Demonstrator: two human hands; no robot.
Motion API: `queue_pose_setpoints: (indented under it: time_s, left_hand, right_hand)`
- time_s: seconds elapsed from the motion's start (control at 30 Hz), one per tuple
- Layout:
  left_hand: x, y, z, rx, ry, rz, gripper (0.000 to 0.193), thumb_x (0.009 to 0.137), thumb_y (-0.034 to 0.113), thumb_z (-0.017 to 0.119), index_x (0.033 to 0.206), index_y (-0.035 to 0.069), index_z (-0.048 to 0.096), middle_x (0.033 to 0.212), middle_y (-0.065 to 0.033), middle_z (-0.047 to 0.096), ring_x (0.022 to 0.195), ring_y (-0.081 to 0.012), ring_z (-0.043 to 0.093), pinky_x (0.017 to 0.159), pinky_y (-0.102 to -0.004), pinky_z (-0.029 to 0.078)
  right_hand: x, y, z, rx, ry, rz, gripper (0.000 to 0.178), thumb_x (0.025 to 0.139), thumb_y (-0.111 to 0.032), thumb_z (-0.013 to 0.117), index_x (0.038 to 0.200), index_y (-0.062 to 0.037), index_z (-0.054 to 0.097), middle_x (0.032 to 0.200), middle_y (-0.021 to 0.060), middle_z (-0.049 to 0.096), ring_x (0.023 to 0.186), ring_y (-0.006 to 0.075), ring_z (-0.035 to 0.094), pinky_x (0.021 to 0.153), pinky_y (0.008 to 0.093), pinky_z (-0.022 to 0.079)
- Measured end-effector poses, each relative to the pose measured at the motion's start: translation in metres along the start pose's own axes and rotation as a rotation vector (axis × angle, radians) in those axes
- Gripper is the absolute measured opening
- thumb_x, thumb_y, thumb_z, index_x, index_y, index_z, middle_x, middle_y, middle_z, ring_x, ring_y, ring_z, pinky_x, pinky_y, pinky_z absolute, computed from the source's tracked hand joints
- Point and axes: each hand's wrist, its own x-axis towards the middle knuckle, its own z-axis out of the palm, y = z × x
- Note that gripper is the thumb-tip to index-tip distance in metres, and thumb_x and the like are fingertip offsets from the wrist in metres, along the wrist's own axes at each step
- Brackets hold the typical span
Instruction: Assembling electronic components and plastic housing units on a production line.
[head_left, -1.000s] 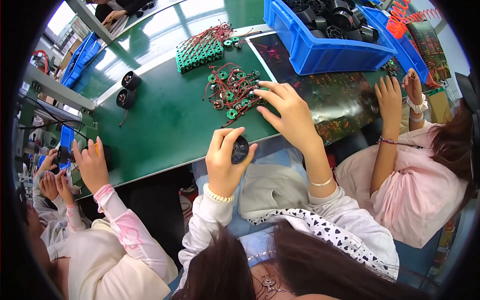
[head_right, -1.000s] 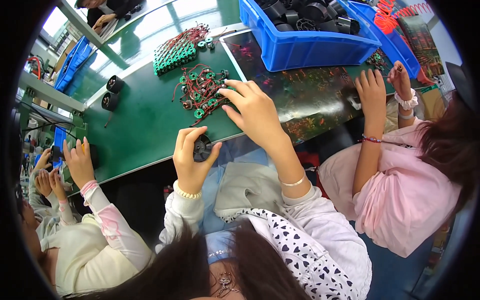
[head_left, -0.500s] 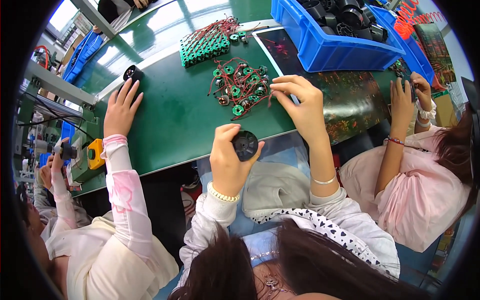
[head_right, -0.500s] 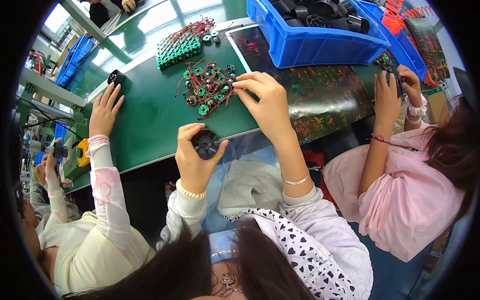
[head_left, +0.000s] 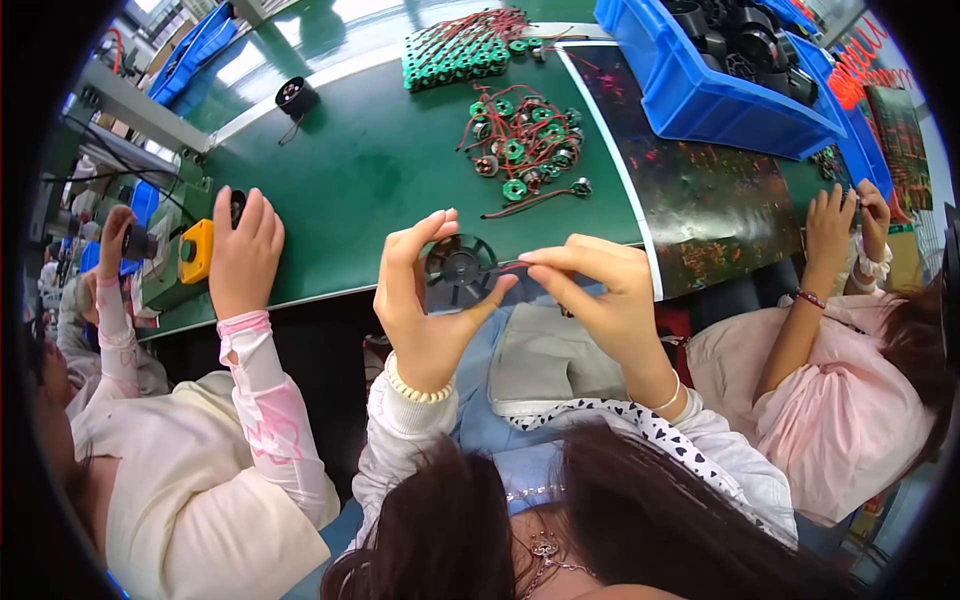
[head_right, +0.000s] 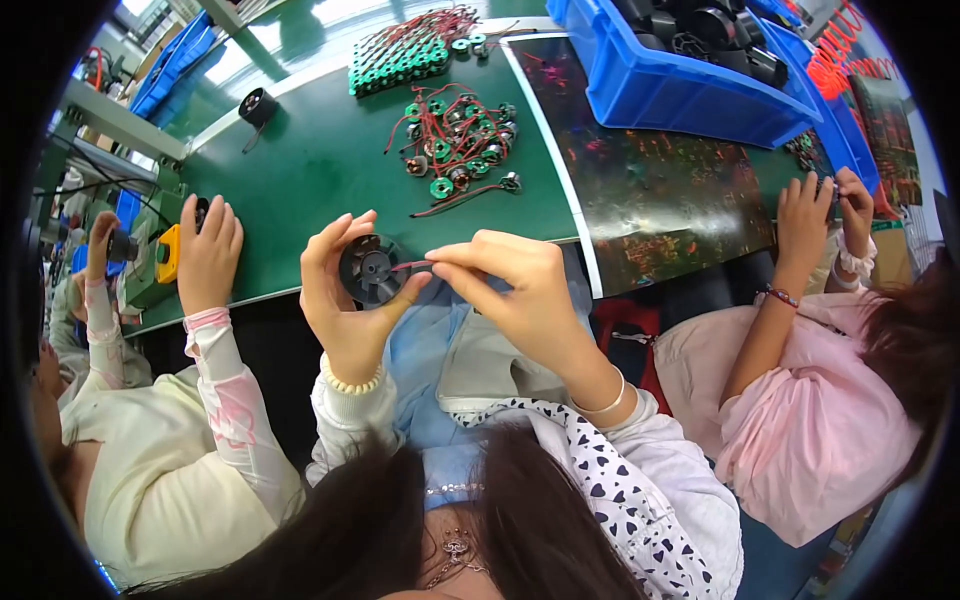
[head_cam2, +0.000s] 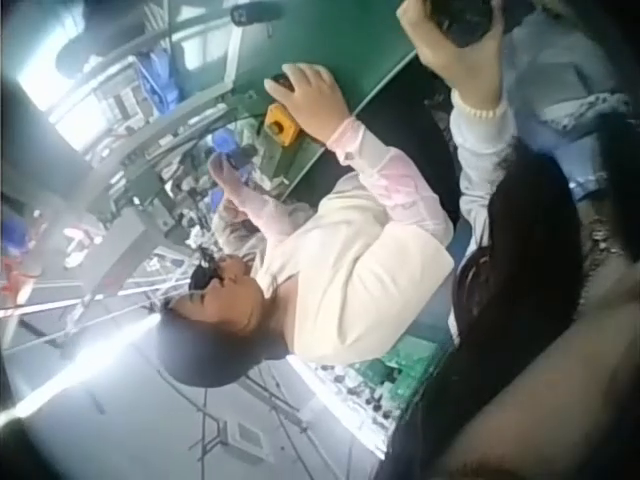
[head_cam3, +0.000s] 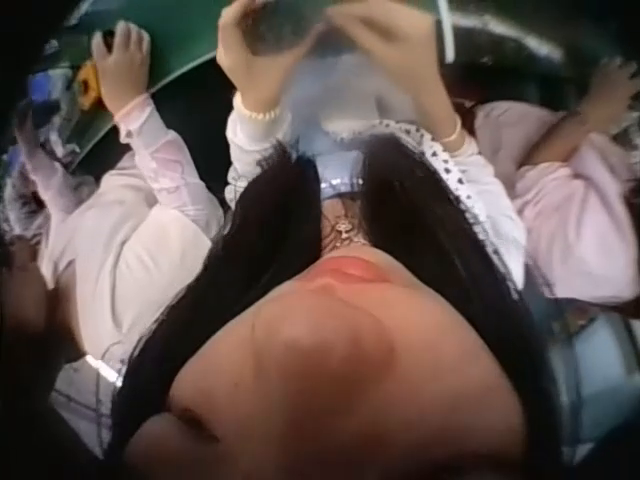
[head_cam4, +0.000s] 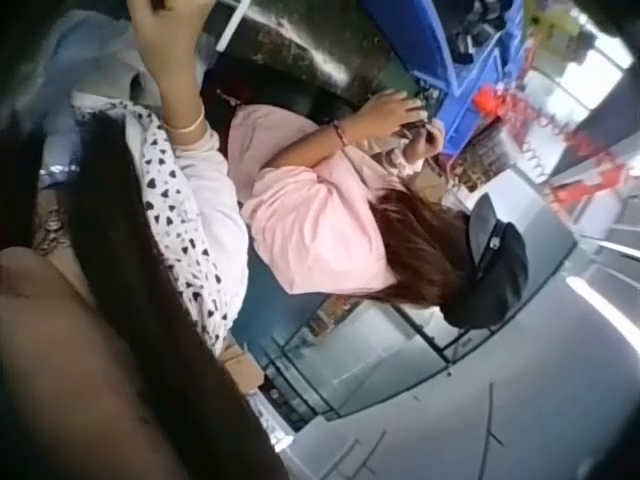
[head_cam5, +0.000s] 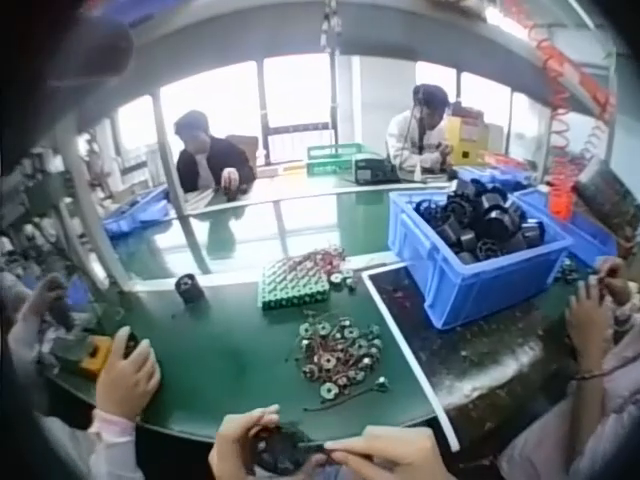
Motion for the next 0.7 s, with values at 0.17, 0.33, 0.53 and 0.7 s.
queue_pose_setpoints:
  time_s: [0.17,0.33,0.53,0.7]
  left_hand:
    - [-0.009,0.016,-0.016,-0.124,-0.087,-0.162,0.078,0.059,-0.004,0.083,0.129,0.001,0.051,0.126,-0.0158,0.059,0.108,-0.0272,0.062,0.086,-0.0326,0.053]
    - [-0.009,0.012,-0.019,-0.077,-0.090,-0.075,0.077,0.058,-0.011,0.075,0.129,0.001,0.050,0.126,-0.0160,0.058,0.108,-0.0287,0.061,0.089,-0.0340,0.051]
    - [-0.003,0.017,-0.022,0.123,-0.116,-0.023,0.076,0.057,-0.015,0.066,0.129,0.002,0.047,0.122,-0.0157,0.056,0.103,-0.0293,0.059,0.089,-0.0338,0.050]
    - [-0.011,0.008,-0.023,0.052,-0.098,-0.020,0.075,0.059,-0.011,0.070,0.129,0.003,0.047,0.124,-0.0127,0.054,0.103,-0.0259,0.058,0.090,-0.0334,0.049]
  right_hand:
    - [-0.005,0.001,0.004,-0.040,-0.090,-0.005,0.011,0.081,0.001,0.069,0.092,-0.0011,0.072,0.073,0.0043,0.063,0.059,0.0121,0.049,0.054,0.0241,0.038]
    - [-0.004,0.001,0.009,-0.006,-0.130,0.024,0.009,0.082,-0.002,0.069,0.091,-0.0021,0.071,0.073,0.0029,0.062,0.056,0.0128,0.047,0.052,0.0251,0.037]
    - [-0.007,-0.002,0.008,-0.252,-0.115,-0.070,0.010,0.078,-0.003,0.072,0.088,-0.0033,0.073,0.069,0.0008,0.056,0.053,0.0108,0.043,0.050,0.0243,0.033]
    - [-0.007,-0.017,0.009,-0.615,-0.165,-0.223,0.010,0.078,-0.006,0.074,0.088,-0.0062,0.073,0.067,-0.0002,0.050,0.051,0.0117,0.040,0.048,0.0258,0.031]
